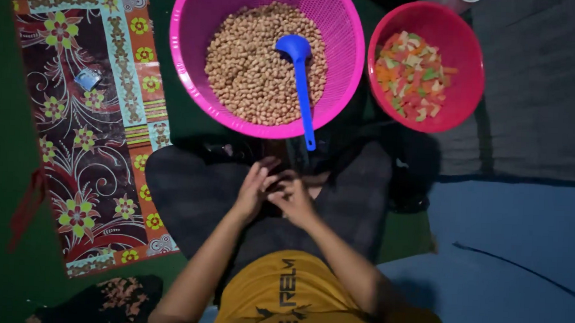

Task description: Filling small plastic bags with beans and colorful snacks using a spoon while sitting on the floor.

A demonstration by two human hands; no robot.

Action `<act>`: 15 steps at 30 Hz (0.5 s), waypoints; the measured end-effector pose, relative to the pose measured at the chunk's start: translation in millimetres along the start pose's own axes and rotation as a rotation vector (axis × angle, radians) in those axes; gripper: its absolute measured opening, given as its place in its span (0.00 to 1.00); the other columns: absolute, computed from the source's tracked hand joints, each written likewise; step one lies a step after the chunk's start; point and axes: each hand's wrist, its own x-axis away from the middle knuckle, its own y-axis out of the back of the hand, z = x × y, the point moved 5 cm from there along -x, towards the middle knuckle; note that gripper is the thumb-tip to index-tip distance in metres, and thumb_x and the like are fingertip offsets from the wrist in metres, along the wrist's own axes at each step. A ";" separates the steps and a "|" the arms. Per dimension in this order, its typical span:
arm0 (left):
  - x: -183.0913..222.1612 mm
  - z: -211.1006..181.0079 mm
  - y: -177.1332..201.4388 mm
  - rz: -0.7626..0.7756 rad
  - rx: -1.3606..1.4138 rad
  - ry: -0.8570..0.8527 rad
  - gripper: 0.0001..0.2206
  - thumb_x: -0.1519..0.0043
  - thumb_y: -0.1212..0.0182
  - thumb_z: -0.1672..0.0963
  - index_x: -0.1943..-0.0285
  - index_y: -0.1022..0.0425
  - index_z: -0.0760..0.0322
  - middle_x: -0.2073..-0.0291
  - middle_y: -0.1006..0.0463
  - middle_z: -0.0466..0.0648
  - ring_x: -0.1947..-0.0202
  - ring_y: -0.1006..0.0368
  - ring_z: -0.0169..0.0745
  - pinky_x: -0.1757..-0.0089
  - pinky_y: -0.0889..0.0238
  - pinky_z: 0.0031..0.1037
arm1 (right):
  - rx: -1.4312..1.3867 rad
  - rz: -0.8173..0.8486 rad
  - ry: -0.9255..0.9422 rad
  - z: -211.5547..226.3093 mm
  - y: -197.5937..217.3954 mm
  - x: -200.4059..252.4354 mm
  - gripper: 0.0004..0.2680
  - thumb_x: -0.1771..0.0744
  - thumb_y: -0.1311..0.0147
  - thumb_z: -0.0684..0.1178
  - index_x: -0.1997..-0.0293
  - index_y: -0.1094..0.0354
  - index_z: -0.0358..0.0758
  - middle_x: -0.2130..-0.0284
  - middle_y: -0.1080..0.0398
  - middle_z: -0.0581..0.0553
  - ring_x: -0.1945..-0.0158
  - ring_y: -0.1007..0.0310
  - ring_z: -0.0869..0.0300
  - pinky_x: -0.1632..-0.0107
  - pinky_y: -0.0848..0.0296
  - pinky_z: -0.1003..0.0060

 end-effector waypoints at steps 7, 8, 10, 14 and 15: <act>-29.5 46.0 36.0 -0.076 0.077 0.038 0.25 0.40 0.49 0.49 0.35 0.46 0.57 0.38 0.47 0.53 0.42 0.41 0.56 0.57 0.40 0.52 | -0.078 0.293 -0.188 18.0 3.7 -12.2 0.09 0.37 0.47 0.47 0.81 0.32 0.38 0.87 0.30 0.46 0.83 0.32 0.65 0.74 0.34 0.76; -40.1 65.4 51.7 -0.122 0.025 0.049 0.25 0.40 0.47 0.50 0.35 0.46 0.57 0.42 0.43 0.52 0.47 0.35 0.52 0.62 0.32 0.41 | -0.082 0.290 -0.230 28.9 5.7 -9.7 0.09 0.38 0.44 0.49 0.81 0.30 0.39 0.88 0.30 0.47 0.84 0.33 0.65 0.75 0.34 0.75; -44.1 53.3 50.9 -0.145 -0.089 0.025 0.24 0.41 0.44 0.51 0.37 0.43 0.59 0.46 0.38 0.55 0.51 0.33 0.53 0.62 0.32 0.40 | -0.068 0.293 -0.266 5.0 -0.5 -18.7 0.09 0.39 0.43 0.51 0.81 0.30 0.39 0.88 0.30 0.47 0.85 0.34 0.65 0.77 0.35 0.76; -39.5 39.9 38.9 -0.213 -0.370 -0.002 0.23 0.46 0.36 0.54 0.42 0.36 0.64 0.54 0.29 0.62 0.62 0.28 0.50 0.64 0.31 0.36 | 0.019 0.319 -0.289 -120.1 -19.0 -44.8 0.07 0.38 0.51 0.47 0.74 0.34 0.34 0.87 0.30 0.44 0.84 0.31 0.62 0.77 0.34 0.73; -27.4 32.6 33.3 -0.211 -0.373 -0.007 0.23 0.46 0.36 0.54 0.42 0.36 0.64 0.54 0.29 0.62 0.62 0.28 0.50 0.64 0.31 0.36 | 0.017 0.316 -0.283 -80.4 -10.1 -32.5 0.07 0.38 0.51 0.47 0.74 0.34 0.34 0.87 0.30 0.44 0.84 0.31 0.62 0.77 0.34 0.73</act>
